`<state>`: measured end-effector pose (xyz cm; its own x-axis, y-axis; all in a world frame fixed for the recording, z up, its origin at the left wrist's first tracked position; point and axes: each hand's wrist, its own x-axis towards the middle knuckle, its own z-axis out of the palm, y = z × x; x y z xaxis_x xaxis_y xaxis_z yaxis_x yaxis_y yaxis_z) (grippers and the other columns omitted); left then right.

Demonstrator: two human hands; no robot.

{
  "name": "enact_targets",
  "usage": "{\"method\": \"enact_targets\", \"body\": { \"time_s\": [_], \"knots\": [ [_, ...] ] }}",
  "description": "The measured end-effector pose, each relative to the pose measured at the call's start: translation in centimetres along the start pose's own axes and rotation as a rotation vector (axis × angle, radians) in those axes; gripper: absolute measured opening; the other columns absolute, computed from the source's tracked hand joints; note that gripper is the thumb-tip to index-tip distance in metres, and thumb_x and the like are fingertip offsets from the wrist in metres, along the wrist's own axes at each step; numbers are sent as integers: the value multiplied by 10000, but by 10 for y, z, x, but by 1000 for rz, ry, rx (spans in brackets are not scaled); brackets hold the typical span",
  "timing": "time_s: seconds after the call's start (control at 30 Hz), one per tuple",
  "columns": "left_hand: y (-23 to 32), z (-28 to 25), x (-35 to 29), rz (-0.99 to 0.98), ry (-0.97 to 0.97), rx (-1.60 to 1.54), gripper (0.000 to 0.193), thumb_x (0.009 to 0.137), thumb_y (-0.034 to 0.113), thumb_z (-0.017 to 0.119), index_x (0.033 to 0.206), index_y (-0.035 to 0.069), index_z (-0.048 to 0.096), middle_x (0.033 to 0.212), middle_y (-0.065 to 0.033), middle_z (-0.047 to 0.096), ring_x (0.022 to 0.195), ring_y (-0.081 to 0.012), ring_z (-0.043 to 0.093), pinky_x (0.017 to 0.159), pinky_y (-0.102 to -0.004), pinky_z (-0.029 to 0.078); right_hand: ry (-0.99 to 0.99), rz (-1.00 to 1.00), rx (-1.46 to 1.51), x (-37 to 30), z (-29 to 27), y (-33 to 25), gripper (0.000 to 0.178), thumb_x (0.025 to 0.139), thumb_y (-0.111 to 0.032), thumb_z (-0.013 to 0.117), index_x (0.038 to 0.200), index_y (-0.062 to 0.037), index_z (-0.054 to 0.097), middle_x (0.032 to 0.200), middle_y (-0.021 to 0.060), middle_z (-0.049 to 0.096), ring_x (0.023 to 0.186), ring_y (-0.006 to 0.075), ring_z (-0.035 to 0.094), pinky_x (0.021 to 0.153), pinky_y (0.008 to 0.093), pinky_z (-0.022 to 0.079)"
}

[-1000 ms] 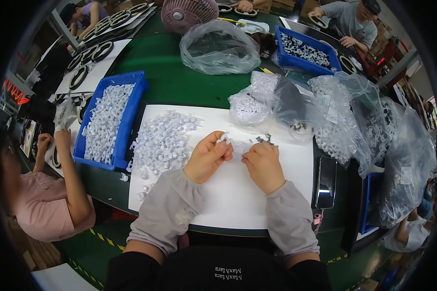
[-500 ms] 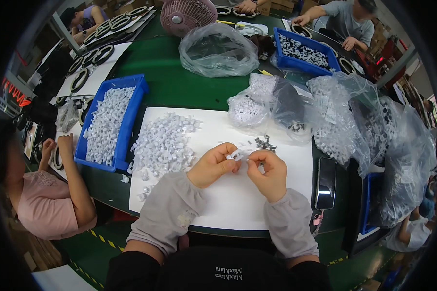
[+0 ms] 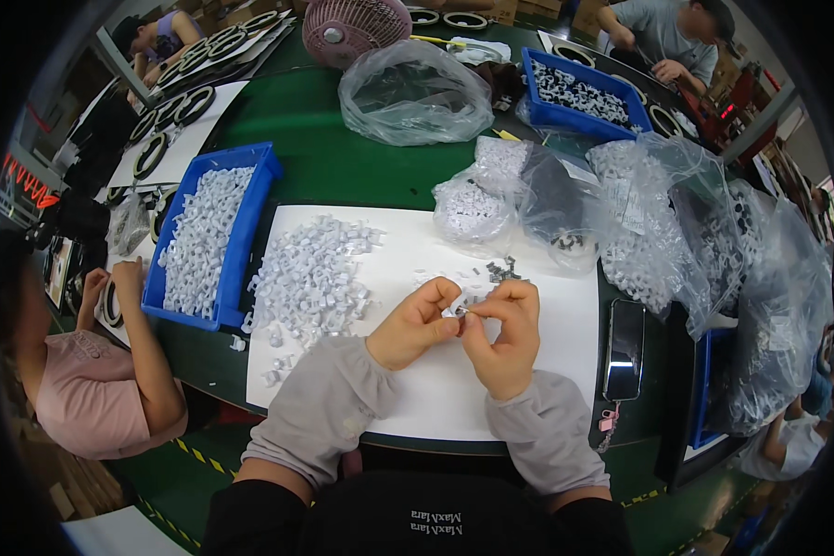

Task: Assembling small plastic housings with internal components at a factory assembly line.

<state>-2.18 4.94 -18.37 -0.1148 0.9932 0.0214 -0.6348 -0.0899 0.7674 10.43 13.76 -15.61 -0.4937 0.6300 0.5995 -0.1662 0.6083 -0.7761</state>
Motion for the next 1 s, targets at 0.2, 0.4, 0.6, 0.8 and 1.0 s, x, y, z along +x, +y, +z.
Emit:
{"method": "enact_targets", "body": {
  "time_s": [0.2, 0.4, 0.6, 0.8, 1.0],
  "knots": [
    [-6, 3, -1, 43, 17, -64, 283, 867, 191, 677, 1000, 114, 440, 964, 12, 558, 901, -83, 532, 818, -250, 434, 78, -31, -61, -4, 5, -3, 231, 667, 47, 681, 872, -53, 641, 927, 75, 478, 790, 187, 481, 666, 273, 412],
    [2, 9, 1, 54, 87, -80, 239, 873, 81, 637, 977, 103, 424, 934, 22, 522, 839, -40, 519, 743, -195, 438, 13, -189, -157, 1, -1, -2, 343, 638, 59, 667, 964, -47, 670, 960, 104, 529, 750, 203, 483, 633, 283, 414],
    [14, 12, -3, 101, 181, 19, 233, 866, 59, 631, 970, 95, 426, 912, 21, 539, 823, -45, 524, 709, -192, 430, -96, -294, -281, 4, -4, -8, 420, 619, 69, 594, 1021, -29, 661, 950, 108, 542, 737, 238, 484, 643, 312, 411],
    [106, -7, -47, 592, 868, 1241, 229, 764, 77, 737, 921, 26, 578, 818, -38, 577, 701, -107, 550, 620, -236, 453, 37, -108, -272, 11, -25, -6, 322, 693, 117, 563, 983, 12, 657, 963, 135, 525, 771, 230, 529, 679, 295, 443],
    [182, -84, -113, 391, 1405, 2119, 348, 743, 213, 742, 1002, 27, 602, 917, -154, 617, 828, -309, 595, 733, -407, 471, 53, -80, -306, 20, -32, 8, 239, 708, 72, 600, 923, -9, 664, 924, 97, 542, 760, 215, 525, 683, 301, 415]
  ]
}}
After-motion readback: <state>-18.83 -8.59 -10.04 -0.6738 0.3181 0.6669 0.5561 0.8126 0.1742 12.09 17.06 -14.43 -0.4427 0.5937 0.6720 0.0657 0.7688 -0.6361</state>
